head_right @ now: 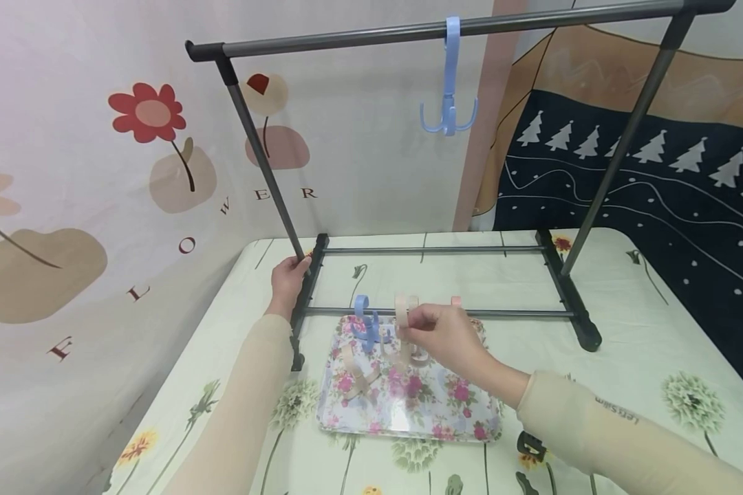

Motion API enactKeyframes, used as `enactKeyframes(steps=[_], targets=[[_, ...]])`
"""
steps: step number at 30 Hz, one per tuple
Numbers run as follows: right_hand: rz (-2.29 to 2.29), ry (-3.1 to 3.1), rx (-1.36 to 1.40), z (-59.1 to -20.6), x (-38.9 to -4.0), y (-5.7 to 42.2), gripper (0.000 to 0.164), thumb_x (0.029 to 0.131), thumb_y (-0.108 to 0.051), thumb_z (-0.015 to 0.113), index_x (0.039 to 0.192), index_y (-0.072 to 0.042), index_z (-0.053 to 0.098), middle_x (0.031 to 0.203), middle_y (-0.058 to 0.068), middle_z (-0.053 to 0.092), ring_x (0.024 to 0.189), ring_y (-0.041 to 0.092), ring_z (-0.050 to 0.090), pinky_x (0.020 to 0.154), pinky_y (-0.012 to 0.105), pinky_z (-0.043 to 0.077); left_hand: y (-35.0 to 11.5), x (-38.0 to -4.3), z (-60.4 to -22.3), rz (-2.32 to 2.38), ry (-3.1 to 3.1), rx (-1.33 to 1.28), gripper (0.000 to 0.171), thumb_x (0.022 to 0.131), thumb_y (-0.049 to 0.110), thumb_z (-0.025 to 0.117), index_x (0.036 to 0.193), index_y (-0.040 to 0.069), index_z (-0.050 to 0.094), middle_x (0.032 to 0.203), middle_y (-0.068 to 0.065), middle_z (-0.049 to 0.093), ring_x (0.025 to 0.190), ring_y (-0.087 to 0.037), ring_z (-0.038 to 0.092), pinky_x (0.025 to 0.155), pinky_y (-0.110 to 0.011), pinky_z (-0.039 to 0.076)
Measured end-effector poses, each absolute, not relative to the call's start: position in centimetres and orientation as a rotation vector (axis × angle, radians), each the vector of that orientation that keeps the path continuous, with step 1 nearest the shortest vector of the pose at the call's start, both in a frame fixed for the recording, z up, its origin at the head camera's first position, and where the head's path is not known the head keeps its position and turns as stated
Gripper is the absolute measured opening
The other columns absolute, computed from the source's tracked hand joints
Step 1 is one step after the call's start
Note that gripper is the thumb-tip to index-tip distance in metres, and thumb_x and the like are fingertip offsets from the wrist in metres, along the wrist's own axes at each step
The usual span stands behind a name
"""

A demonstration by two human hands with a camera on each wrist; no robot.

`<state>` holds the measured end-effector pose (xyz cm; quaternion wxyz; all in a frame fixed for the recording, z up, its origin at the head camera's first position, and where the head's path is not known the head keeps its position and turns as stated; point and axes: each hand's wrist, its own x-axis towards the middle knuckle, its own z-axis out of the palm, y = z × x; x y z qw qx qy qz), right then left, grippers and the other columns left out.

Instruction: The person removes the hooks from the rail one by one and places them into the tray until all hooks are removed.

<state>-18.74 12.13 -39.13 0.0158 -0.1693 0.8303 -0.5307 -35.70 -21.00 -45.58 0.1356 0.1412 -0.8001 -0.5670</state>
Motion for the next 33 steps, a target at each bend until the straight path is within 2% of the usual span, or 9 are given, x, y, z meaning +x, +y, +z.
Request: enactKeyframes(steps=[1, 2, 3, 7, 14, 25, 33], targets=[[-1.645, 2.588, -0.529, -39.5, -18.7, 12.1, 0.005, 0.087, -0.013, 0.077, 0.087, -0.01, 0.074, 0.081, 0.0, 0.072, 0.073, 0.02, 0.068, 0.074, 0.031, 0.052, -21.0, -35.7, -45.6, -1.645, -2.315, 0.407, 0.036, 0.099, 0.031, 0.062, 0.121, 0.003, 0.067, 0.117, -0.015, 0.067, 0.107, -0.03, 0.056, 0.097, -0.046, 0.043], [-1.64, 2.586, -0.527, -39.8, -18.7, 12.1, 0.005, 0.087, -0.013, 0.077, 0.087, -0.009, 0.074, 0.082, 0.0, 0.072, 0.074, 0.02, 0.069, 0.065, 0.03, 0.052, -21.0, -35.6, -45.6, -1.647, -2.313, 0.404, 0.036, 0.099, 0.031, 0.062, 0.121, 0.003, 0.067, 0.117, -0.014, 0.067, 0.107, -0.029, 0.056, 0.097, -0.046, 0.043], [-1.635, 2.589, -0.526, -40.1, -18.6, 12.0, 0.005, 0.087, -0.013, 0.077, 0.086, -0.009, 0.074, 0.083, 0.0, 0.072, 0.075, 0.02, 0.069, 0.062, 0.028, 0.053, -20.9, -35.6, -45.5, -1.639, -2.309, 0.407, 0.035, 0.099, 0.03, 0.062, 0.12, 0.003, 0.068, 0.116, -0.014, 0.068, 0.106, -0.029, 0.057, 0.096, -0.046, 0.043], [-1.63, 2.589, -0.532, -41.1, -18.5, 12.0, 0.006, 0.086, -0.012, 0.078, 0.087, -0.008, 0.074, 0.084, -0.001, 0.072, 0.077, 0.018, 0.069, 0.063, 0.027, 0.055, -20.9, -35.7, -45.6, -1.641, -2.301, 0.398, 0.032, 0.099, 0.028, 0.064, 0.119, 0.003, 0.069, 0.114, -0.013, 0.068, 0.106, -0.029, 0.058, 0.095, -0.046, 0.044], [-1.616, 2.552, -0.584, -42.8, -18.3, 12.0, 0.005, 0.086, -0.009, 0.077, 0.088, -0.009, 0.073, 0.083, -0.001, 0.069, 0.075, 0.021, 0.068, 0.062, 0.027, 0.054, -21.1, -35.9, -45.8, -1.658, -2.306, 0.396, 0.037, 0.098, 0.032, 0.064, 0.12, 0.003, 0.067, 0.116, -0.015, 0.067, 0.105, -0.03, 0.056, 0.096, -0.046, 0.043], [-1.569, 2.558, -0.579, -44.6, -18.1, 12.2, 0.006, 0.087, -0.006, 0.075, 0.09, -0.01, 0.073, 0.085, -0.001, 0.069, 0.075, 0.013, 0.066, 0.062, 0.027, 0.054, -20.9, -35.8, -45.7, -1.628, -2.295, 0.412, 0.031, 0.099, 0.026, 0.063, 0.118, 0.002, 0.068, 0.112, -0.013, 0.068, 0.1, -0.027, 0.057, 0.091, -0.044, 0.045], [-1.545, 2.574, -0.596, -45.1, -18.0, 12.1, 0.008, 0.086, -0.001, 0.074, 0.089, -0.009, 0.072, 0.085, -0.001, 0.067, 0.076, 0.013, 0.065, 0.062, 0.027, 0.054, -21.1, -35.7, -45.7, -1.657, -2.302, 0.391, 0.035, 0.099, 0.03, 0.063, 0.12, 0.002, 0.067, 0.116, -0.015, 0.067, 0.105, -0.029, 0.057, 0.095, -0.045, 0.044]])
